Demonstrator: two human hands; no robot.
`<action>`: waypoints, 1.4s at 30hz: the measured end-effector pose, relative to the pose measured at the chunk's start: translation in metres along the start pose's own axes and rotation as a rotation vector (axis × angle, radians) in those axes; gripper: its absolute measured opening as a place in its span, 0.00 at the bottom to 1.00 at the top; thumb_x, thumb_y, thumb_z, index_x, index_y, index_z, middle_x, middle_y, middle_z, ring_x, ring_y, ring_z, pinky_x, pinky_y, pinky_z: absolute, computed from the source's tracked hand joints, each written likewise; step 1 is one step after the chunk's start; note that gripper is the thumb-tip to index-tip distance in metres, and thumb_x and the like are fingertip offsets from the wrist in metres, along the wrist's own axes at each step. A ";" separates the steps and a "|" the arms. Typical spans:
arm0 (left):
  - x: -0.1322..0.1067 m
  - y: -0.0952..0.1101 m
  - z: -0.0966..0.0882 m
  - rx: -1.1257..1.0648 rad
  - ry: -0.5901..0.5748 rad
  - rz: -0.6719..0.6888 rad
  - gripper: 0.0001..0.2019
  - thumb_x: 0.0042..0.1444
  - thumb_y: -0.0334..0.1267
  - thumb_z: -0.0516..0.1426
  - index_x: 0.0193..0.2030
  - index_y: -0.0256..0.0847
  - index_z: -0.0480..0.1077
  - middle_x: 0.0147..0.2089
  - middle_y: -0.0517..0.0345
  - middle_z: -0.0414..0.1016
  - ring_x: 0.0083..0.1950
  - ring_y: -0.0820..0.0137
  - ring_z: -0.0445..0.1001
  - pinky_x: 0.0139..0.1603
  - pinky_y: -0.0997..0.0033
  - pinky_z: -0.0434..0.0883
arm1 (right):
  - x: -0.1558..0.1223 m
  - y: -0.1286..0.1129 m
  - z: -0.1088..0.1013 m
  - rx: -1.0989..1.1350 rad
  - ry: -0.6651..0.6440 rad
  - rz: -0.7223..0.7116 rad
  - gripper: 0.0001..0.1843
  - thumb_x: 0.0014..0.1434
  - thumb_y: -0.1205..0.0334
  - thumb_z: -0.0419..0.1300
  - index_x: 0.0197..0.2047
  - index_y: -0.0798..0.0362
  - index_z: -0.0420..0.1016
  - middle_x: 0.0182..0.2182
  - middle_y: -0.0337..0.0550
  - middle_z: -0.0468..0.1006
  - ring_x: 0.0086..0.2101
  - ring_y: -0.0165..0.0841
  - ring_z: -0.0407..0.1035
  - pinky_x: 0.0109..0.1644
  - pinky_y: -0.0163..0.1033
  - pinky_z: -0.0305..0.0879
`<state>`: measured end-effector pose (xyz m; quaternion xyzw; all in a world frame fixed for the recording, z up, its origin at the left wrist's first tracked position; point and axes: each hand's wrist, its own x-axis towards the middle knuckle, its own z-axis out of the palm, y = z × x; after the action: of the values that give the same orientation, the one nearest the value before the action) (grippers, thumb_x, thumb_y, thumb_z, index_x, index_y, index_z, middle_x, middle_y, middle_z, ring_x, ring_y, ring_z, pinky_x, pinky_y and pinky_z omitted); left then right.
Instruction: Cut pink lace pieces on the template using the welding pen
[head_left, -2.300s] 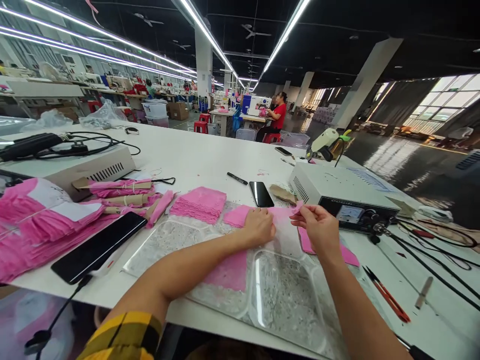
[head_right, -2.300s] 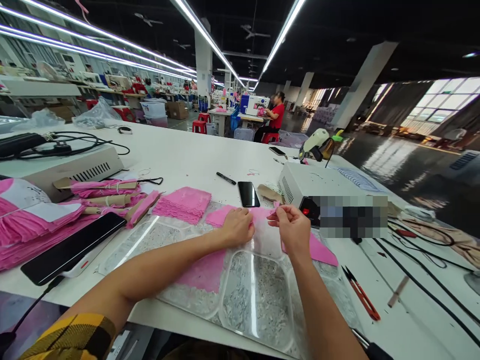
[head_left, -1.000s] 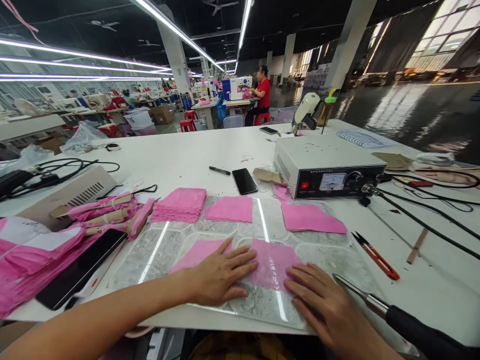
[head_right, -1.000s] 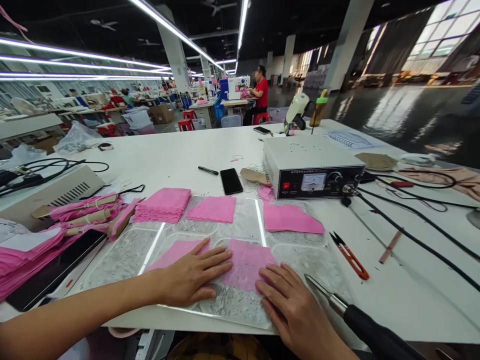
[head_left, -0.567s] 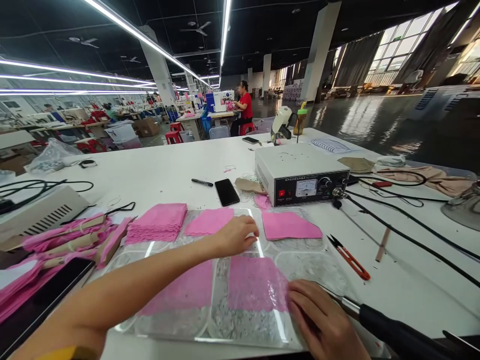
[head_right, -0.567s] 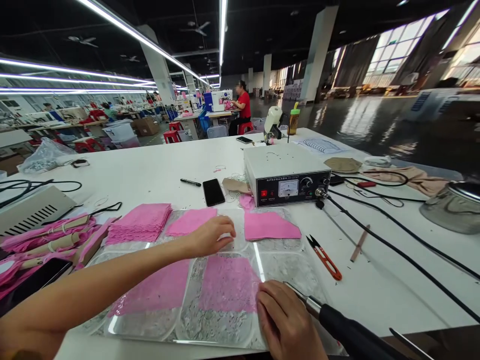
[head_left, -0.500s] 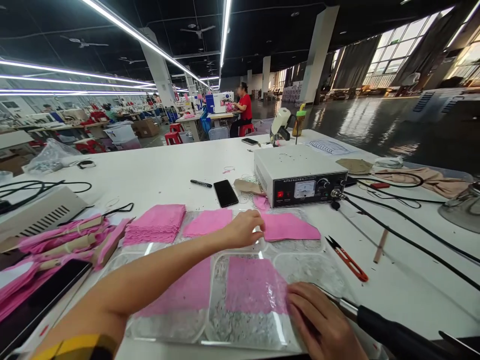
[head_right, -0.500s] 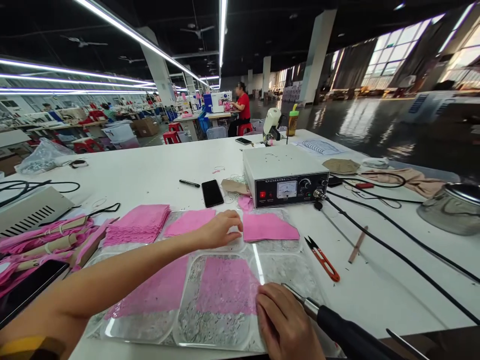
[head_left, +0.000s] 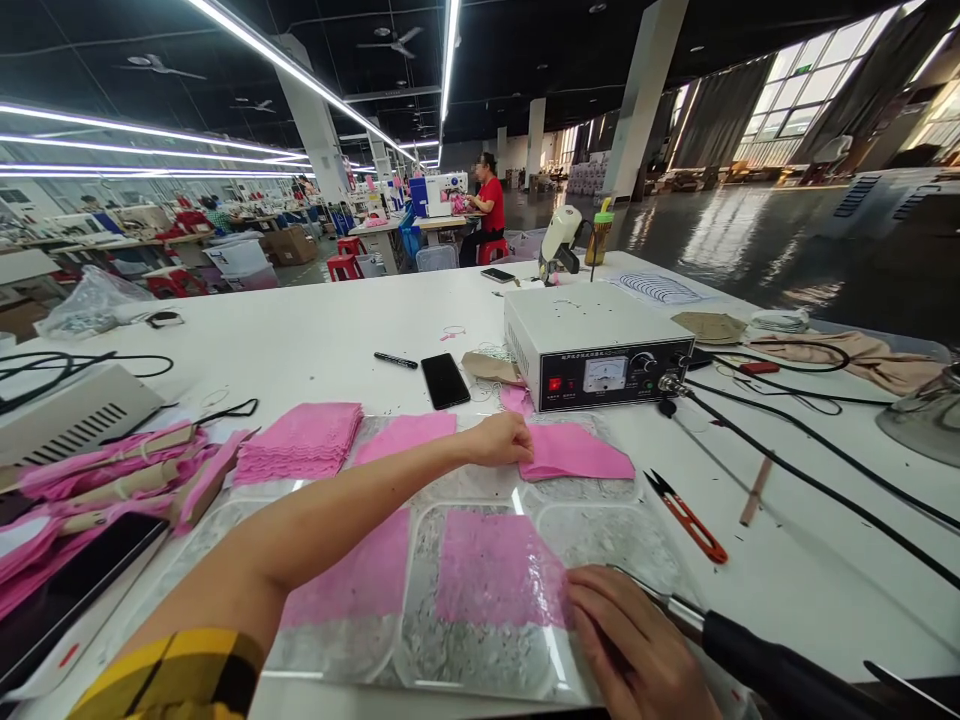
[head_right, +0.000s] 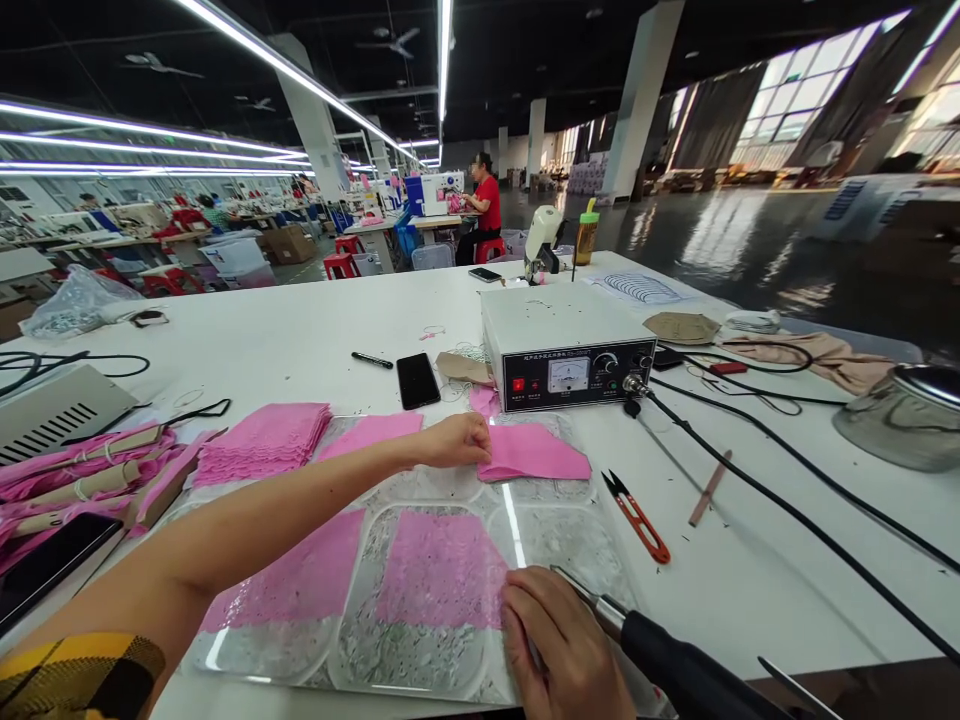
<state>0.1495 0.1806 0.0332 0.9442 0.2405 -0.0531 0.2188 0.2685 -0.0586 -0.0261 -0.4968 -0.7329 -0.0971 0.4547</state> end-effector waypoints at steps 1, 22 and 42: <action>0.000 0.000 -0.003 -0.016 -0.001 0.003 0.15 0.65 0.42 0.56 0.54 0.37 0.68 0.54 0.49 0.71 0.50 0.63 0.73 0.50 0.56 0.74 | 0.000 0.000 0.000 0.005 0.012 0.005 0.11 0.60 0.70 0.57 0.45 0.53 0.75 0.38 0.47 0.81 0.40 0.35 0.77 0.45 0.38 0.77; -0.112 0.002 0.005 -0.365 -0.074 0.035 0.06 0.53 0.31 0.60 0.26 0.37 0.75 0.36 0.60 0.70 0.31 0.77 0.71 0.33 0.79 0.67 | 0.026 0.015 0.005 -0.549 -0.292 0.260 0.14 0.63 0.66 0.48 0.44 0.52 0.75 0.39 0.47 0.80 0.39 0.36 0.75 0.37 0.39 0.71; -0.140 0.006 0.015 -0.266 -0.127 0.115 0.07 0.52 0.26 0.61 0.26 0.39 0.76 0.38 0.58 0.72 0.42 0.70 0.71 0.42 0.73 0.65 | 0.029 -0.014 -0.015 -0.301 -0.598 0.417 0.11 0.62 0.57 0.49 0.30 0.48 0.66 0.21 0.36 0.74 0.19 0.30 0.68 0.20 0.33 0.56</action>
<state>0.0295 0.1094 0.0510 0.9137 0.1767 -0.0677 0.3596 0.2634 -0.0559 0.0087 -0.7025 -0.6938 0.0401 0.1530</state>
